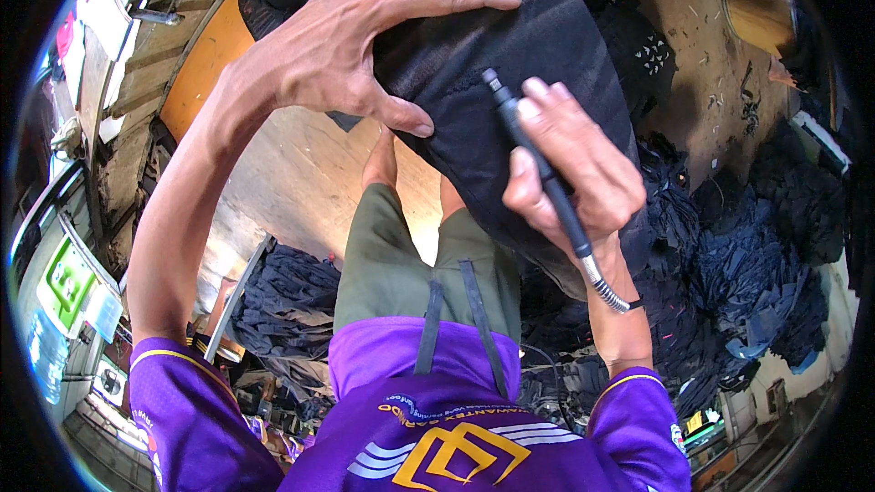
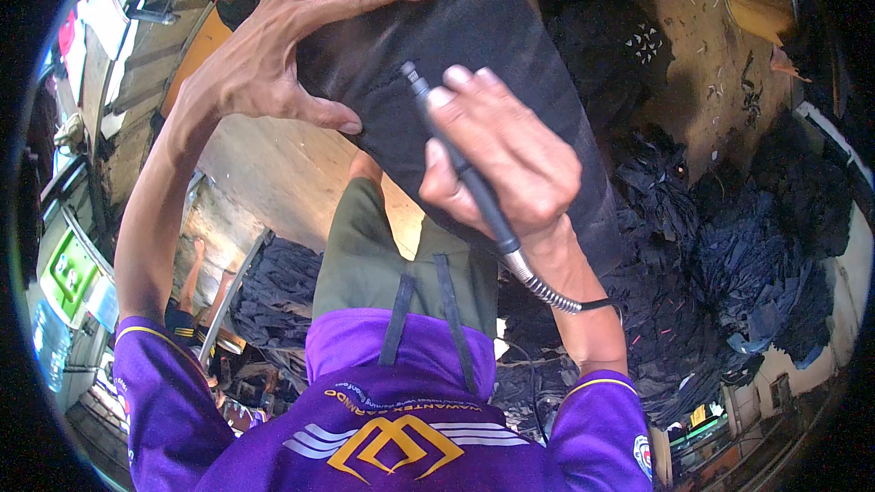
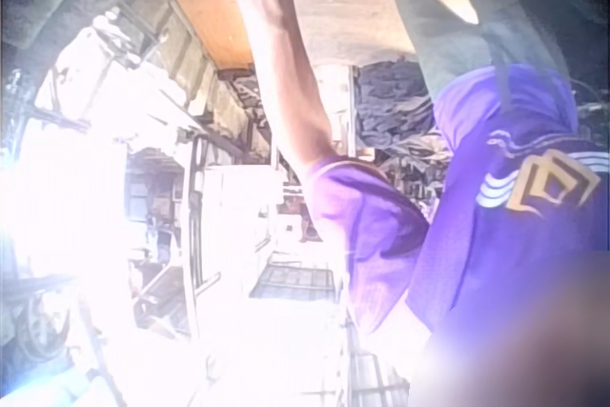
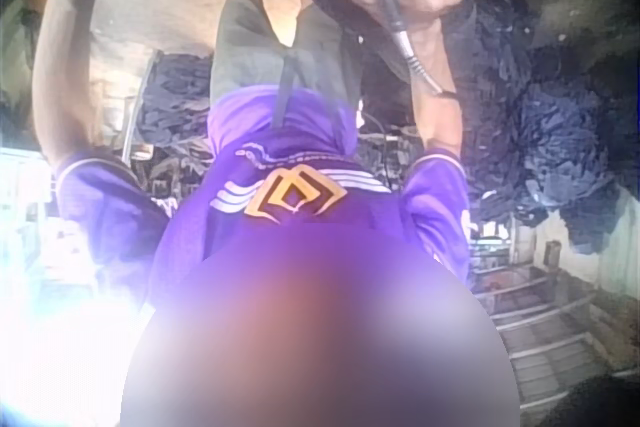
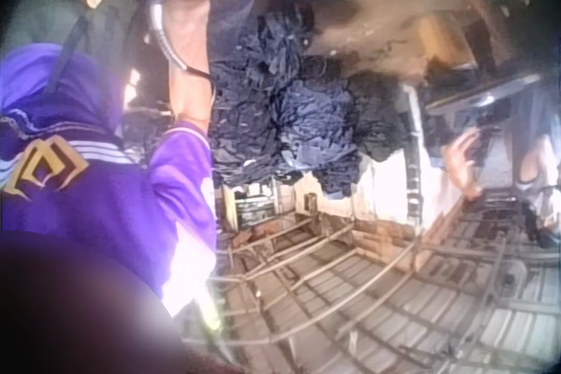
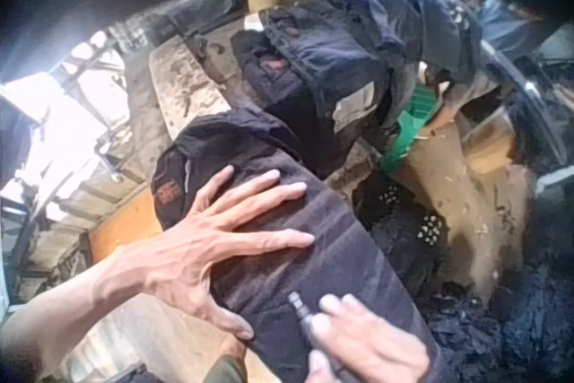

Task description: The person uses a rotary grinding tool to distress a pair of black jeans on a wooden workbench. They repeatedly apply the tool to create worn areas, then lift and reposition the jeans to work on different sections.

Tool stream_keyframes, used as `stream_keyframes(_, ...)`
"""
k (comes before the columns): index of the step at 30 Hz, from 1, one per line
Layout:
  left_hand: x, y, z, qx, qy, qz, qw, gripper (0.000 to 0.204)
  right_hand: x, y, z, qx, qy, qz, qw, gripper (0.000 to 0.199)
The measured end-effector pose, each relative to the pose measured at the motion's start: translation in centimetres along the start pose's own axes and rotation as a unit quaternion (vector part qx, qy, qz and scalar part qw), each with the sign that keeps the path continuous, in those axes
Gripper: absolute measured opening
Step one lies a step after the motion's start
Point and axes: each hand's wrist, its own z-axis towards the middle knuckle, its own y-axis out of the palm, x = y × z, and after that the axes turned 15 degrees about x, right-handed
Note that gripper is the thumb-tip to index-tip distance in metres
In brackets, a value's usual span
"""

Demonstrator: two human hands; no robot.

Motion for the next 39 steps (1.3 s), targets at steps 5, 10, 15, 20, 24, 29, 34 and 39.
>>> stream_keyframes(5, -0.12, 0.01, 0.01, 0.002, 0.004, 0.000, 1.000, 0.120, 0.06, -0.08, -0.18, 0.011, 0.010, -0.018, 1.000, 0.028)
stream_keyframes(10, -0.09, 0.05, 0.02, 0.002, 0.000, 0.003, 1.000, 0.120, -0.08, 0.08, -0.43, 0.030, 0.012, -0.025, 0.999, 0.030)
stream_keyframes(15, 0.01, 0.02, 0.07, 0.001, 0.000, -0.008, 1.000, 0.120, -0.17, -0.25, -0.40, 0.010, 0.008, -0.025, 1.000, 0.030)
stream_keyframes(20, 0.12, -0.06, 0.05, -0.001, -0.004, -0.003, 1.000, 0.120, -0.07, -0.19, -0.59, 0.020, -0.003, -0.014, 1.000, 0.031)
stream_keyframes(24, 0.03, -0.04, 0.11, 0.001, 0.002, 0.000, 1.000, 0.120, -0.15, 0.07, -0.83, 0.006, -0.026, 0.012, 1.000, 0.030)
stream_keyframes(29, -0.08, 0.17, 0.14, 0.004, 0.005, 0.005, 1.000, 0.120, -0.31, -0.20, -0.85, -0.004, -0.027, 0.009, 1.000, 0.031)
stream_keyframes(34, -0.05, 0.25, 0.07, 0.020, 0.020, 0.001, 1.000, 0.120, -0.39, -0.48, -0.86, 0.024, 0.014, -0.001, 1.000, 0.034)
stream_keyframes(39, -0.05, 0.26, 0.08, 0.001, -0.002, 0.004, 1.000, 0.120, -0.38, -0.35, -1.03, 0.028, 0.001, 0.008, 1.000, 0.032)
